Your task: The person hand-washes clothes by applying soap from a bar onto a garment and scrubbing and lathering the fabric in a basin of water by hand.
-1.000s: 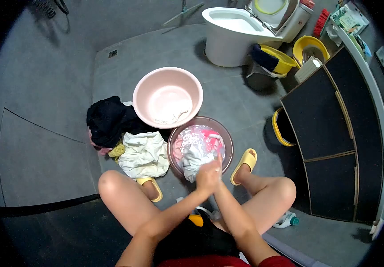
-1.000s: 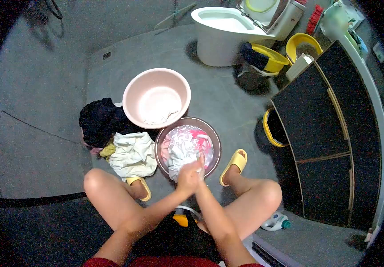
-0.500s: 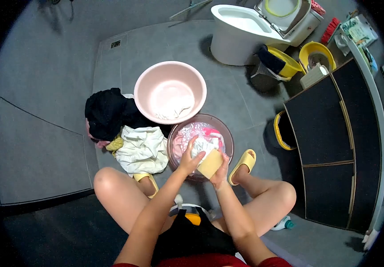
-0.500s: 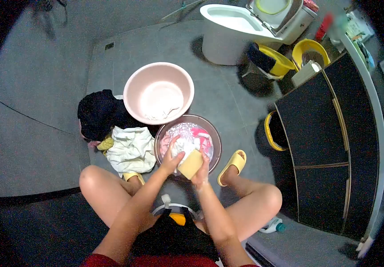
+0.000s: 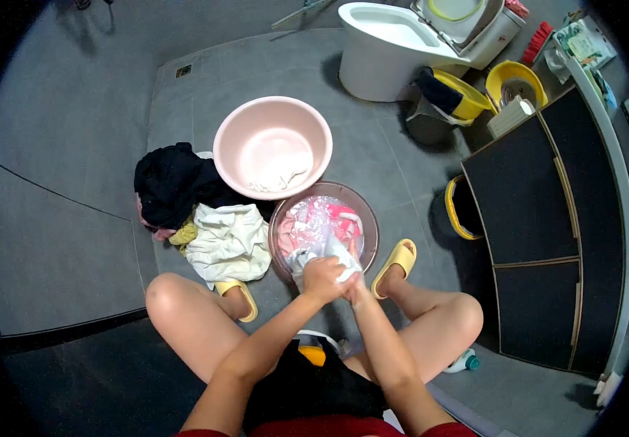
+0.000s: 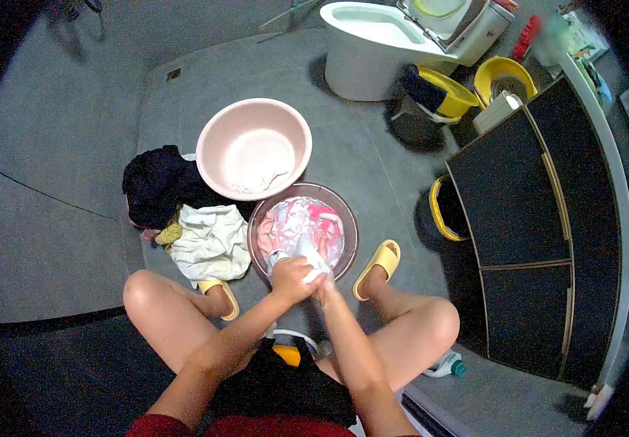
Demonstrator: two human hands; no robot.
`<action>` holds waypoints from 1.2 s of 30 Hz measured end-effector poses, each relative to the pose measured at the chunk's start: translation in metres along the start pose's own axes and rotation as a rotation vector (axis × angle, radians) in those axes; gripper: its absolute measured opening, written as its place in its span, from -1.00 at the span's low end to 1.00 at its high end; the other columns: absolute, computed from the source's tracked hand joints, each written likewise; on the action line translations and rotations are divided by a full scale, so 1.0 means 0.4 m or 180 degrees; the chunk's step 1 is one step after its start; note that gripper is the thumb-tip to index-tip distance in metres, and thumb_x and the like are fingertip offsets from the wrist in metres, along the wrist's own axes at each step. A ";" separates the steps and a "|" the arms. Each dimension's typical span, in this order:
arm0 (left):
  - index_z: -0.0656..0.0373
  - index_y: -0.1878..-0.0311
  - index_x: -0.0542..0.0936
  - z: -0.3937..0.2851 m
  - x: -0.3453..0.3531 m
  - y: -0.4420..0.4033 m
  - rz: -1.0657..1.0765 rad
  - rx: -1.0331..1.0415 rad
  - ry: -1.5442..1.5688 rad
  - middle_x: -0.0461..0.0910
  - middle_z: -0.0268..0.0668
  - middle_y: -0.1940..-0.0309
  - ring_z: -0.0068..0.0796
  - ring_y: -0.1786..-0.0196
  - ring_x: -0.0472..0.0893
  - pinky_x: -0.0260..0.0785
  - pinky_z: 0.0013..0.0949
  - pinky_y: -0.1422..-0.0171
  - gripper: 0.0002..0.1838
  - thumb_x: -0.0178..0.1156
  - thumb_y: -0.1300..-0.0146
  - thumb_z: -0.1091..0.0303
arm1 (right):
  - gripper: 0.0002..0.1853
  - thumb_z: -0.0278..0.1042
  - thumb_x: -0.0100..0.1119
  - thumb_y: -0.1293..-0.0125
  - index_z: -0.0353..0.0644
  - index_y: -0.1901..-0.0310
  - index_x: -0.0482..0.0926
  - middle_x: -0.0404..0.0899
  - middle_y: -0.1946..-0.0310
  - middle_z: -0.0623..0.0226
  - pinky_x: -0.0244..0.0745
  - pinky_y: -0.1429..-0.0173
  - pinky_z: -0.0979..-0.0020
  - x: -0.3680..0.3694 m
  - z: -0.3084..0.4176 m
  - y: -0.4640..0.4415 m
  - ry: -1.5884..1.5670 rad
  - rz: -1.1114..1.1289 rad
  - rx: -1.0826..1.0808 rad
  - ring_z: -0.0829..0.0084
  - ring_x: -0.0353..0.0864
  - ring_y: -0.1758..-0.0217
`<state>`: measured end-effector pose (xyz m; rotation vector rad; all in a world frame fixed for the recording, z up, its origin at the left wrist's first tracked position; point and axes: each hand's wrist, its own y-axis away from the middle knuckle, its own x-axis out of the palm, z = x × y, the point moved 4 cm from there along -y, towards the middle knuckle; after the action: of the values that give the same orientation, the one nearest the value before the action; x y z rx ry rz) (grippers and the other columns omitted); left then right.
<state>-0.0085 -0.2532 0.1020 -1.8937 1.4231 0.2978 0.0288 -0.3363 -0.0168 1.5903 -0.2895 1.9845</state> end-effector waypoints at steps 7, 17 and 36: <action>0.25 0.62 0.56 0.158 0.024 -0.005 0.0014 -0.2144 -0.0397 0.50 0.00 0.65 0.00 0.56 0.50 0.30 -0.09 0.46 -0.54 0.01 -0.04 -0.01 | -0.40 0.07 -0.09 -0.24 -0.27 -0.13 0.23 0.37 0.05 0.25 0.30 -0.04 0.44 0.194 -0.018 0.034 0.2344 -0.2321 -0.1075 0.43 0.39 0.04; 0.15 0.68 0.54 0.018 -0.003 -0.005 -0.0144 -0.0257 -0.0050 0.47 -0.12 0.69 -0.12 0.64 0.46 0.26 -0.14 0.53 -0.74 0.14 0.13 0.14 | -0.38 0.32 -0.21 -0.16 -0.15 0.13 0.45 0.51 0.26 0.28 0.44 0.13 0.36 0.184 0.008 0.034 0.0564 -0.1836 -0.0193 0.39 0.52 0.25; 0.20 0.70 0.50 0.024 0.007 -0.025 0.0168 -0.0530 -0.0168 0.47 -0.07 0.69 -0.06 0.58 0.49 0.30 -0.14 0.47 -0.66 0.14 0.13 0.08 | -0.41 0.17 -0.11 -0.20 -0.19 -0.05 0.34 0.48 0.15 0.27 0.42 0.07 0.37 0.187 0.012 0.045 0.0539 -0.1793 -0.0221 0.39 0.50 0.14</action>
<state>0.0037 -0.2475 0.0980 -1.9672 1.4530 0.5021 0.0132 -0.3312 0.0585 1.2704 0.1446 1.6294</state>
